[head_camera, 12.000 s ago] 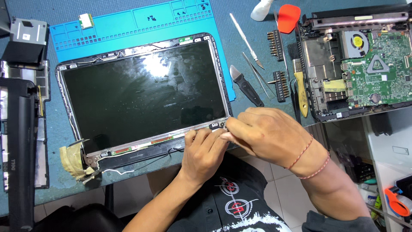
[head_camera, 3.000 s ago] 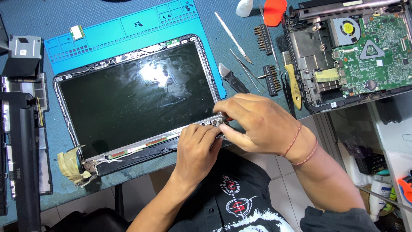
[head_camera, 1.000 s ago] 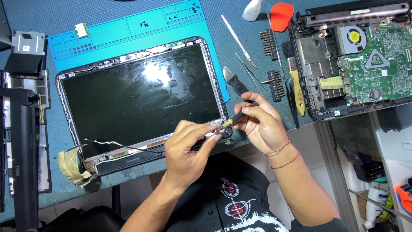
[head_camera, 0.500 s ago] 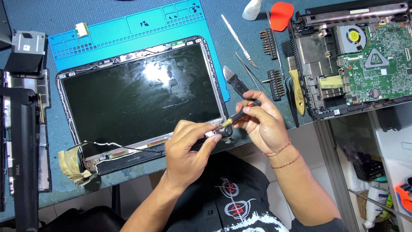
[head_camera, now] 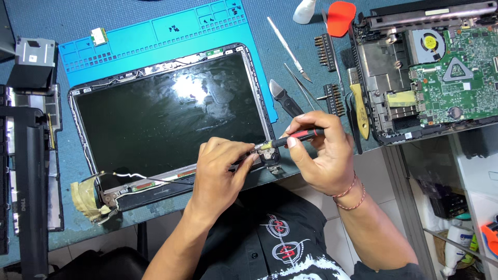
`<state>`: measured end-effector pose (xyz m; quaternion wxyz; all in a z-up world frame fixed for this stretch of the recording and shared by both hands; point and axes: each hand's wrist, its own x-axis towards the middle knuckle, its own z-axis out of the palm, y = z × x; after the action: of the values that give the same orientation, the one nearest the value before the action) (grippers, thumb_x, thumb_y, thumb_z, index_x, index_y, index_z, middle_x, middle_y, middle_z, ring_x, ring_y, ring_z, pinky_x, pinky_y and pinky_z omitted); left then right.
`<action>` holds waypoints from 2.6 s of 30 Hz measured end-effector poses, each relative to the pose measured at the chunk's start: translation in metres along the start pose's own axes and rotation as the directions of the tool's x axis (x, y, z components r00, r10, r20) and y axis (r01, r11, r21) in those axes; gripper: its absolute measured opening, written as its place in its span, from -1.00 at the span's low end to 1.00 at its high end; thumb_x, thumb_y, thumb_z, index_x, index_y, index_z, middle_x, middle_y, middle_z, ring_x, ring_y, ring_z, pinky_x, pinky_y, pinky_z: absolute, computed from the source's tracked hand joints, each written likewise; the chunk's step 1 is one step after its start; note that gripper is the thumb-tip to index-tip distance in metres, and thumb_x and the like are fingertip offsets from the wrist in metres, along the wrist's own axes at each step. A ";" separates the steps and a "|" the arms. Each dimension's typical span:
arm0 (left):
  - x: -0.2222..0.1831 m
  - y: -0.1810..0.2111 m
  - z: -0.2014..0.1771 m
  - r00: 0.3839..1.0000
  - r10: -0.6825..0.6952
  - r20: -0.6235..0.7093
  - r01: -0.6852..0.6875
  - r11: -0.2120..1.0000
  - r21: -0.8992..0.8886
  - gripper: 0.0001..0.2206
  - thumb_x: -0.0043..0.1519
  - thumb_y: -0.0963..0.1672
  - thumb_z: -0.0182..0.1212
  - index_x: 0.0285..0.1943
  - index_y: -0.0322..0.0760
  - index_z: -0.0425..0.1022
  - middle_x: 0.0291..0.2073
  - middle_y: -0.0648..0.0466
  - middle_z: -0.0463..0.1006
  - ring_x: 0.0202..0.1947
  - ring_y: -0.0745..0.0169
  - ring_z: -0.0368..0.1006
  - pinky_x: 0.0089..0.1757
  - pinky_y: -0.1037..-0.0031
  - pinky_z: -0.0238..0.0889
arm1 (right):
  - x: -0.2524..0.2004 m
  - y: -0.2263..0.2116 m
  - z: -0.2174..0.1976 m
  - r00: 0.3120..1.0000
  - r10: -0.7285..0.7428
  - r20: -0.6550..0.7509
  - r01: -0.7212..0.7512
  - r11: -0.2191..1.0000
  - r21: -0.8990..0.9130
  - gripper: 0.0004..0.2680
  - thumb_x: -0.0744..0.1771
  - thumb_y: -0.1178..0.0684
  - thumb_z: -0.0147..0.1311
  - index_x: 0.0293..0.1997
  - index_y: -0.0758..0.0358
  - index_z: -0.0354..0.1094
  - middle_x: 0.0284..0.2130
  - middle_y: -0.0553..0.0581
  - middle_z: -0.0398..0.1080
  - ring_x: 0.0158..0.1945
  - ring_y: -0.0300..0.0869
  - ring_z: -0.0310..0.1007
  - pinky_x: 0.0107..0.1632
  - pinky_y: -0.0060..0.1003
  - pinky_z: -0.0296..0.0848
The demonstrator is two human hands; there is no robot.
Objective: The person removes the black plastic bezel from a laptop screen, then uses a screwdriver to unscrew and remove small metal brackets from the screen corners. The bezel is set aside and the brackets are placed on the workbench.
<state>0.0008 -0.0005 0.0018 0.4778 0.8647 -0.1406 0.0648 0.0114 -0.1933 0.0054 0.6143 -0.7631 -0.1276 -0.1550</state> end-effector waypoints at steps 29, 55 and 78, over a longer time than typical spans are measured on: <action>0.094 -0.049 -0.013 0.992 0.099 0.082 -0.126 0.878 0.463 -0.94 0.03 -0.21 0.17 -0.41 -0.19 0.53 -0.63 0.00 0.44 -0.42 -0.08 0.39 -0.34 0.26 0.25 | 0.087 0.014 0.038 0.966 -0.257 0.013 0.257 0.962 -0.086 -0.76 0.30 0.28 0.06 0.03 0.55 0.15 -0.30 0.36 0.42 -0.28 0.05 0.53 -0.29 -0.20 0.54; 0.189 -0.139 -0.022 0.961 0.269 -0.070 -0.149 0.711 0.687 -0.89 -0.13 -0.31 0.30 -0.63 -0.37 0.46 -0.70 -0.09 0.38 -0.53 -0.12 0.31 -0.49 0.27 0.21 | 0.115 0.049 0.057 0.970 -0.236 -0.063 0.217 0.952 -0.213 -0.79 0.32 0.25 0.04 0.03 0.41 0.17 -0.26 0.31 0.36 -0.17 0.15 0.48 -0.22 -0.16 0.55; -0.018 0.000 -0.006 0.974 0.206 0.089 -0.224 0.924 0.311 -0.56 -0.01 -0.18 0.06 0.10 -0.44 0.35 -0.08 -0.08 0.42 -0.12 -0.07 0.29 -0.17 0.22 0.17 | 0.004 0.001 0.002 0.927 -0.272 0.258 0.334 0.913 -0.236 -0.78 0.31 0.25 0.07 0.00 0.51 0.15 -0.32 0.39 0.43 -0.27 0.00 0.57 -0.16 -0.30 0.59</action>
<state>-0.0160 0.0076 0.0009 0.3176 0.9113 -0.2353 0.1152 0.0157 -0.1916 0.0062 0.4526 -0.8242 -0.2891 -0.1798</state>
